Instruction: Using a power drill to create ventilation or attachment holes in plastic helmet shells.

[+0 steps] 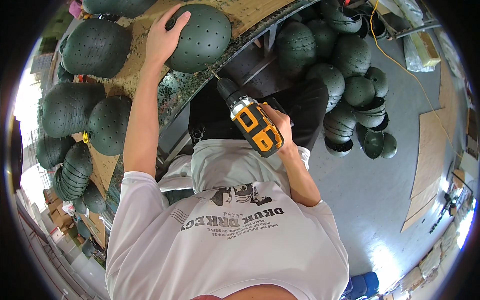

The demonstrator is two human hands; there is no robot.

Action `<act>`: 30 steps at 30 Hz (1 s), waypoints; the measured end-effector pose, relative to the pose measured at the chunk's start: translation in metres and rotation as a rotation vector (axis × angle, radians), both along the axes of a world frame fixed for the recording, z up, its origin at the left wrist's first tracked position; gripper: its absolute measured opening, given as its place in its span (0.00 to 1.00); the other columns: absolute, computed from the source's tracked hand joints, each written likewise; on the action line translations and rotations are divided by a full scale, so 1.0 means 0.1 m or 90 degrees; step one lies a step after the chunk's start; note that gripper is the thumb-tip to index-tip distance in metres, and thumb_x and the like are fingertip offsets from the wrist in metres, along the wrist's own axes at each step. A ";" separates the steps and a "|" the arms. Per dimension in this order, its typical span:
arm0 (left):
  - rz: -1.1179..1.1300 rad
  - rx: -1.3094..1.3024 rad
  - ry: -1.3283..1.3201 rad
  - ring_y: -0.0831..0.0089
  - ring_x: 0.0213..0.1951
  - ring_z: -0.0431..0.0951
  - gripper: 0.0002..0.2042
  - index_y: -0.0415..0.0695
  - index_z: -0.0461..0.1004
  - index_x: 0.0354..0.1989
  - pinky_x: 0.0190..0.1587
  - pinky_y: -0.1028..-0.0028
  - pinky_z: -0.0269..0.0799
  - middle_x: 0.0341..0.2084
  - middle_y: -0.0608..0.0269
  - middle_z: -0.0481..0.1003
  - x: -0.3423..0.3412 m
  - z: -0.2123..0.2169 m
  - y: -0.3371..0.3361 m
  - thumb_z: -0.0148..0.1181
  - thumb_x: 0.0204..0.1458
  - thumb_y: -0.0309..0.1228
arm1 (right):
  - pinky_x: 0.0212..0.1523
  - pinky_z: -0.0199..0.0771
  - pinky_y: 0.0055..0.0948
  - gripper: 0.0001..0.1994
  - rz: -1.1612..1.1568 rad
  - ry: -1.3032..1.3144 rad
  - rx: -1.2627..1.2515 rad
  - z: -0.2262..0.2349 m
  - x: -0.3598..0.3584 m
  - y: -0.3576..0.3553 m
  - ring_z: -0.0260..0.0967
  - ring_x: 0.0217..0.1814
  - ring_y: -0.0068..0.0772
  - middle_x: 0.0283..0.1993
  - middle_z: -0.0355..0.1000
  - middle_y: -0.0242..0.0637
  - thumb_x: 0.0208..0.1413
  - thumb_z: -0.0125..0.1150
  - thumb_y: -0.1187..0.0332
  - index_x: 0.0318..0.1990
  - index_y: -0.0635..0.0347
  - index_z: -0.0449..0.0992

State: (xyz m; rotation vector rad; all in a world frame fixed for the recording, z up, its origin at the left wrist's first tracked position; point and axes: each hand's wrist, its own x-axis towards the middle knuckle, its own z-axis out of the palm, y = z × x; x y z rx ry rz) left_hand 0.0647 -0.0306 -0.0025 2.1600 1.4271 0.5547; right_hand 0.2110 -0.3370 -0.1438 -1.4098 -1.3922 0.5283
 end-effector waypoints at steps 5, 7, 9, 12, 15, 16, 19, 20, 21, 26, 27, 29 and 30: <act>0.005 -0.009 -0.007 0.46 0.70 0.64 0.35 0.52 0.70 0.70 0.72 0.51 0.59 0.69 0.46 0.66 0.00 0.00 -0.01 0.56 0.61 0.61 | 0.34 0.77 0.36 0.19 -0.032 -0.008 -0.022 0.02 -0.05 -0.02 0.77 0.31 0.46 0.34 0.78 0.45 0.48 0.73 0.71 0.47 0.69 0.79; 0.003 -0.005 -0.002 0.46 0.70 0.64 0.35 0.51 0.70 0.70 0.72 0.51 0.59 0.69 0.46 0.66 0.00 -0.01 0.00 0.56 0.61 0.61 | 0.34 0.76 0.36 0.19 -0.038 -0.011 -0.035 0.07 -0.05 -0.03 0.77 0.31 0.46 0.34 0.78 0.44 0.48 0.72 0.70 0.48 0.69 0.79; 0.000 -0.001 0.004 0.45 0.70 0.64 0.35 0.51 0.70 0.70 0.72 0.51 0.59 0.69 0.46 0.66 0.00 -0.03 0.01 0.56 0.61 0.61 | 0.34 0.76 0.36 0.18 -0.044 -0.010 -0.040 0.09 -0.05 -0.03 0.77 0.31 0.46 0.34 0.78 0.44 0.49 0.72 0.70 0.46 0.68 0.78; -0.002 0.004 0.007 0.45 0.70 0.64 0.35 0.50 0.70 0.70 0.71 0.51 0.59 0.70 0.46 0.65 -0.02 -0.03 0.01 0.57 0.61 0.61 | 0.34 0.76 0.37 0.16 -0.038 -0.067 -0.050 0.10 -0.05 -0.04 0.78 0.31 0.46 0.34 0.79 0.45 0.49 0.72 0.69 0.44 0.66 0.78; -0.013 -0.015 -0.002 0.45 0.70 0.64 0.35 0.49 0.70 0.70 0.71 0.51 0.60 0.70 0.45 0.65 0.00 -0.01 0.00 0.57 0.61 0.60 | 0.35 0.77 0.36 0.16 -0.046 -0.042 -0.069 0.13 -0.08 -0.04 0.79 0.32 0.46 0.34 0.79 0.45 0.48 0.72 0.71 0.44 0.66 0.78; -0.012 -0.008 -0.001 0.45 0.70 0.64 0.35 0.49 0.70 0.70 0.71 0.51 0.60 0.69 0.45 0.65 0.00 -0.01 -0.01 0.57 0.61 0.60 | 0.36 0.77 0.36 0.16 -0.052 -0.046 -0.077 0.14 -0.08 -0.04 0.79 0.33 0.45 0.34 0.79 0.45 0.48 0.72 0.71 0.44 0.66 0.78; -0.010 0.003 0.007 0.45 0.70 0.64 0.34 0.49 0.69 0.70 0.71 0.52 0.60 0.69 0.44 0.65 -0.02 -0.03 0.01 0.57 0.62 0.59 | 0.36 0.78 0.35 0.16 -0.054 -0.043 -0.083 0.17 -0.10 -0.03 0.80 0.33 0.44 0.35 0.80 0.45 0.48 0.72 0.72 0.44 0.66 0.77; -0.009 0.008 0.015 0.45 0.70 0.64 0.34 0.49 0.69 0.70 0.71 0.52 0.60 0.69 0.44 0.65 -0.02 -0.02 0.02 0.56 0.62 0.59 | 0.36 0.78 0.35 0.16 -0.057 -0.043 -0.086 0.18 -0.11 -0.03 0.80 0.33 0.45 0.35 0.80 0.45 0.48 0.72 0.72 0.44 0.66 0.78; -0.011 0.009 0.015 0.45 0.70 0.64 0.34 0.49 0.69 0.70 0.71 0.52 0.60 0.69 0.44 0.65 -0.02 -0.02 0.02 0.56 0.62 0.59 | 0.36 0.78 0.35 0.16 -0.058 -0.044 -0.086 0.19 -0.11 -0.02 0.80 0.33 0.45 0.35 0.80 0.45 0.48 0.72 0.72 0.44 0.66 0.78; -0.059 0.222 -0.026 0.52 0.61 0.75 0.31 0.56 0.78 0.62 0.64 0.58 0.68 0.61 0.50 0.74 -0.19 -0.41 0.26 0.61 0.57 0.61 | 0.36 0.79 0.38 0.14 -0.048 -0.096 -0.037 0.10 -0.14 0.07 0.81 0.36 0.46 0.36 0.80 0.44 0.50 0.70 0.72 0.44 0.63 0.78; -0.072 0.224 -0.027 0.52 0.61 0.75 0.31 0.56 0.78 0.62 0.64 0.58 0.68 0.61 0.50 0.74 -0.14 -0.45 0.23 0.61 0.57 0.61 | 0.38 0.79 0.41 0.15 -0.051 -0.131 -0.039 0.09 -0.14 0.17 0.81 0.37 0.46 0.36 0.80 0.44 0.51 0.68 0.74 0.48 0.61 0.77; -0.037 0.193 -0.048 0.49 0.61 0.74 0.32 0.55 0.78 0.62 0.64 0.54 0.68 0.60 0.51 0.75 -0.09 -0.42 0.23 0.59 0.56 0.63 | 0.37 0.77 0.43 0.20 -0.026 -0.130 -0.028 0.22 -0.14 0.42 0.80 0.37 0.48 0.35 0.79 0.44 0.51 0.69 0.69 0.51 0.61 0.74; -0.050 0.204 -0.048 0.49 0.61 0.74 0.32 0.55 0.78 0.62 0.64 0.54 0.68 0.60 0.51 0.75 -0.07 -0.41 0.23 0.59 0.56 0.63 | 0.36 0.77 0.44 0.21 -0.029 -0.102 -0.037 0.14 -0.16 0.46 0.79 0.36 0.49 0.35 0.79 0.44 0.50 0.70 0.67 0.51 0.60 0.74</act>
